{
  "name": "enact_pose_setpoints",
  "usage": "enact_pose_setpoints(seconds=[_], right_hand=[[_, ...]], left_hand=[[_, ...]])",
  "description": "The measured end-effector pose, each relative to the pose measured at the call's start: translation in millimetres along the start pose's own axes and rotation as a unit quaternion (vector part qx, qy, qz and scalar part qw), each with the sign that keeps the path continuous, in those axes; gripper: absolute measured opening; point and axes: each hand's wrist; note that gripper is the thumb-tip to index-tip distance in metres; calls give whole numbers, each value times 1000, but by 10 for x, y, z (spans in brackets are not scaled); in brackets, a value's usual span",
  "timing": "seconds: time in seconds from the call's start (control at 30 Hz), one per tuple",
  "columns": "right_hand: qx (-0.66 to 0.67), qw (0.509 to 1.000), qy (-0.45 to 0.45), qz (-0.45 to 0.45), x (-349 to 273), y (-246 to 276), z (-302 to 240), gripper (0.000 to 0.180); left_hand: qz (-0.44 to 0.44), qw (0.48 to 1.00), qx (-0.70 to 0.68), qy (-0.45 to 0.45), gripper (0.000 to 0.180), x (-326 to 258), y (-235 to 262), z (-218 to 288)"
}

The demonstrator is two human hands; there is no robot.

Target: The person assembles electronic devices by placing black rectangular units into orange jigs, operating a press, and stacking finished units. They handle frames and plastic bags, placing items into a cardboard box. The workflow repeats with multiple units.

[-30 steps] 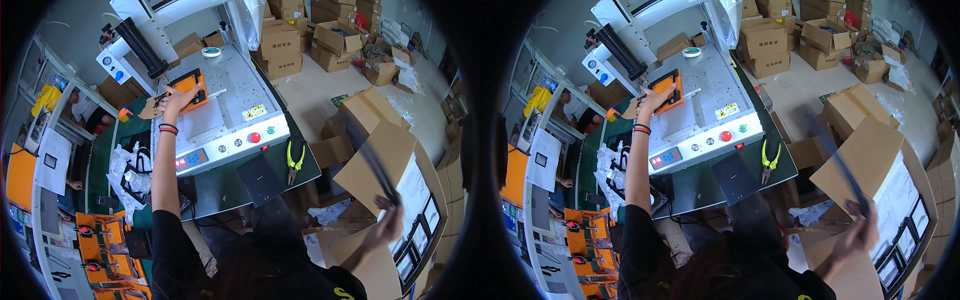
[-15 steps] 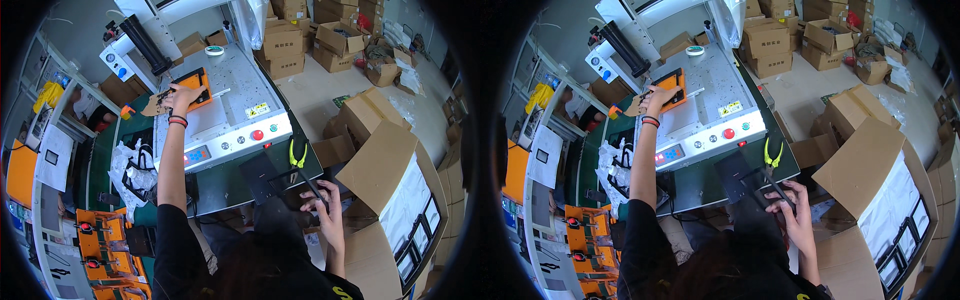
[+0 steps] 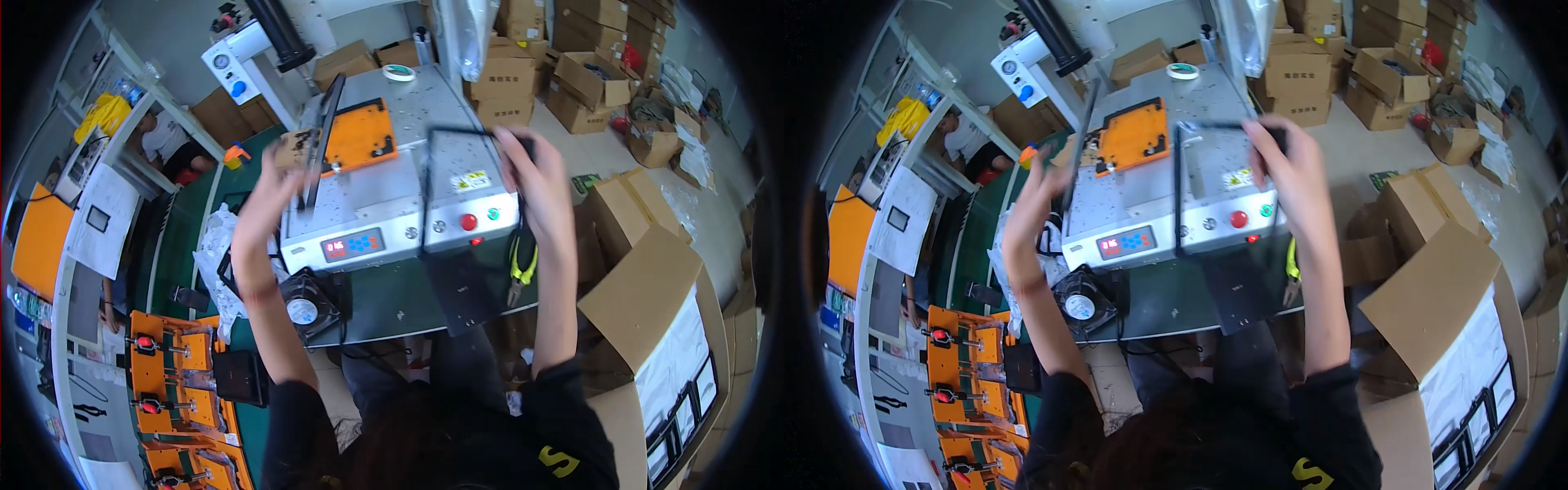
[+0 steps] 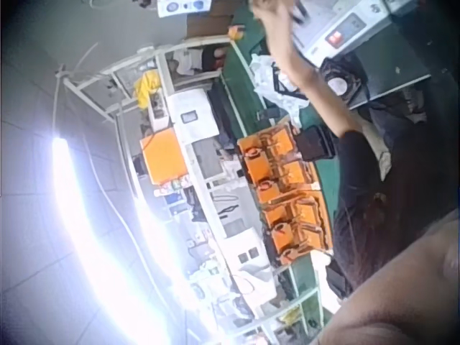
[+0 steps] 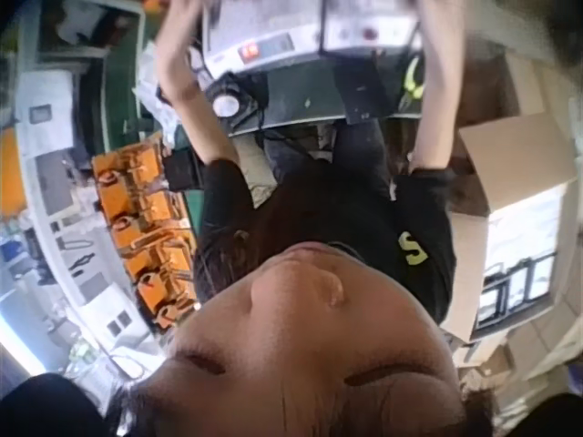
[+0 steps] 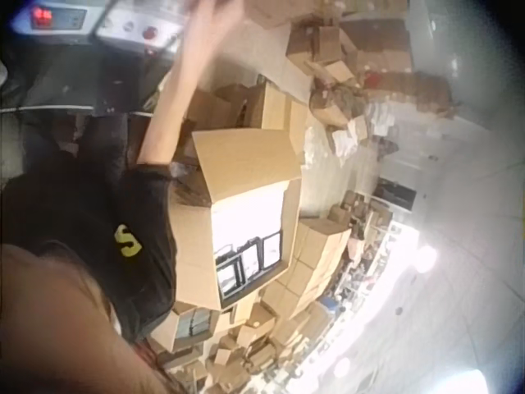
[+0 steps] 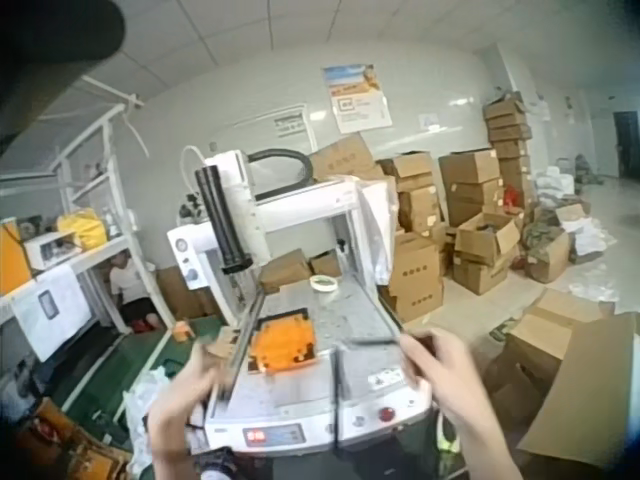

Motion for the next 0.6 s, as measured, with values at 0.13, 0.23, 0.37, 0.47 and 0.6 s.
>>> enact_pose_setpoints(seconds=[0.13, 0.23, 0.37, 0.47, 0.6], right_hand=[[34, 987, -49, -147, 1292, -986, 693, 23], [-49, 971, -106, -208, 2020, -1527, 1337, 23], [-410, 901, 52, -135, 2230, -1791, 1845, 28], [-523, 826, 158, -137, 1854, -1849, 1850, 34], [-388, 840, 190, -328, 1180, -1727, 1578, 40]], left_hand=[[112, 936, -323, -86, 113, -1688, 37, -182], [117, 879, -458, -63, 126, -2351, 231, -617], [231, 879, -413, 53, 127, -2910, 341, -803], [269, 865, -420, 60, 126, -3199, 385, -1032], [241, 870, -430, 35, 125, -3169, 413, -1057]])
Point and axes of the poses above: each hand's wrist, its own x-axis towards the middle knuckle, its own y-axis out of the back of the hand, z = x × y, and after that the axes turned 1 degree about -x, right-handed
